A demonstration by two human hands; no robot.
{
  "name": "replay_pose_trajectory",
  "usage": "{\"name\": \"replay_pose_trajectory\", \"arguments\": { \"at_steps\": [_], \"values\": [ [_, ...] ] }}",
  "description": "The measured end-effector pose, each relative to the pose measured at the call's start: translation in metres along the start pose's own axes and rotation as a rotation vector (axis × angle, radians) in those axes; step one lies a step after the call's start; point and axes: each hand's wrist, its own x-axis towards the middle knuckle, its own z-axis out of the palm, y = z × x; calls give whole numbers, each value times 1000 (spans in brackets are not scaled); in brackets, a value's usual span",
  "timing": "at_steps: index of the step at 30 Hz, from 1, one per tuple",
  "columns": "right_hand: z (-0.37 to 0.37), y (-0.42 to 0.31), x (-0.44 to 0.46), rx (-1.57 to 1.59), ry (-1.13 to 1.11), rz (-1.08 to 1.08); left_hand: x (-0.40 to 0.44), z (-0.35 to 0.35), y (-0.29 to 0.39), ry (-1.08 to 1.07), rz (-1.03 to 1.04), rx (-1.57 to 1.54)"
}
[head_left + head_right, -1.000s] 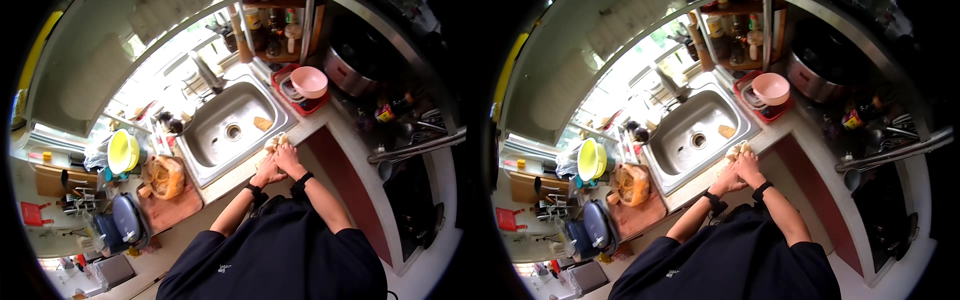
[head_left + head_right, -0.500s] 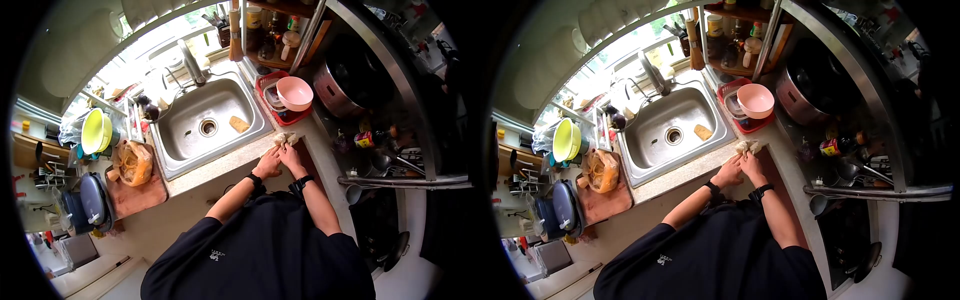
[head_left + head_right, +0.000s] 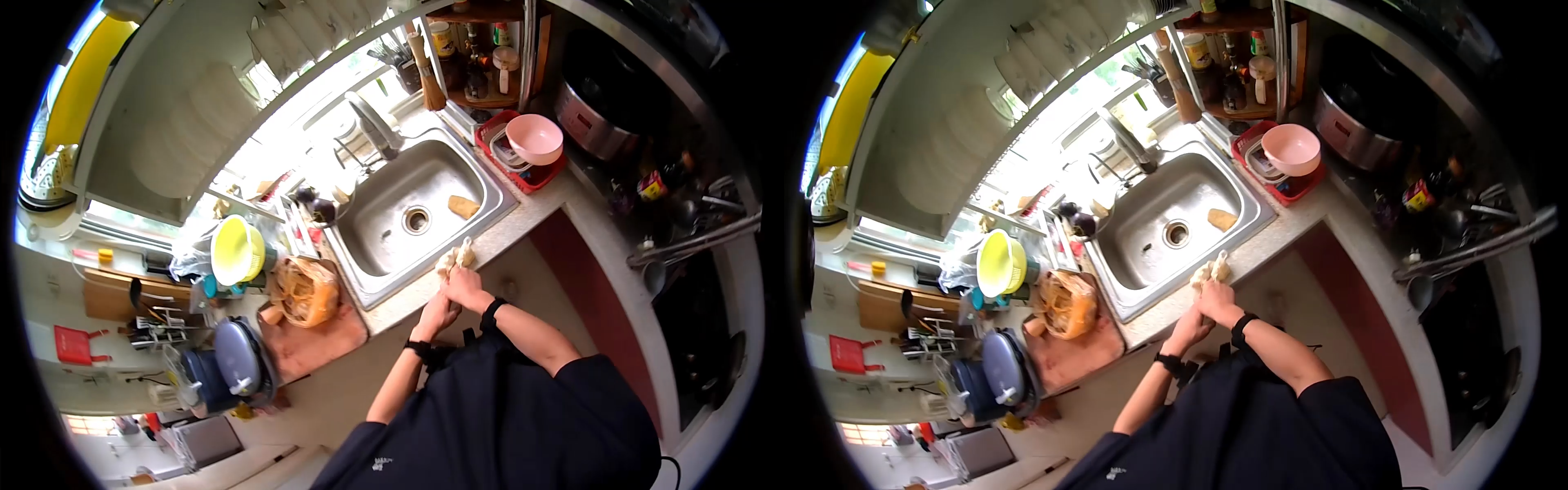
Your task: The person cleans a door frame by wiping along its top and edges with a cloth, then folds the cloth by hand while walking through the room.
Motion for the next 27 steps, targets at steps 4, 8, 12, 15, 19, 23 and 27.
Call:
{"name": "replay_pose_trajectory", "arguments": {
  "at_steps": [4,8,12,15,19,23,27],
  "values": [
    [62,-64,-19,74,-70,-99,-84,-51,-6,58,-268,-116],
    [116,-112,-36,98,-142,-168,-146,-62,-57,87,-395,0],
    [114,-113,-53,134,-136,-181,-157,-67,-49,169,-370,91],
    [96,-87,-60,178,-99,-144,-135,-68,-34,176,-199,91],
    [71,-37,-43,227,61,-35,-72,-65,3,70,-54,82],
    [26,24,-28,270,285,64,9,-45,43,-46,89,77],
    [-19,93,-18,315,408,100,86,-14,82,-149,257,87]
  ]
}}
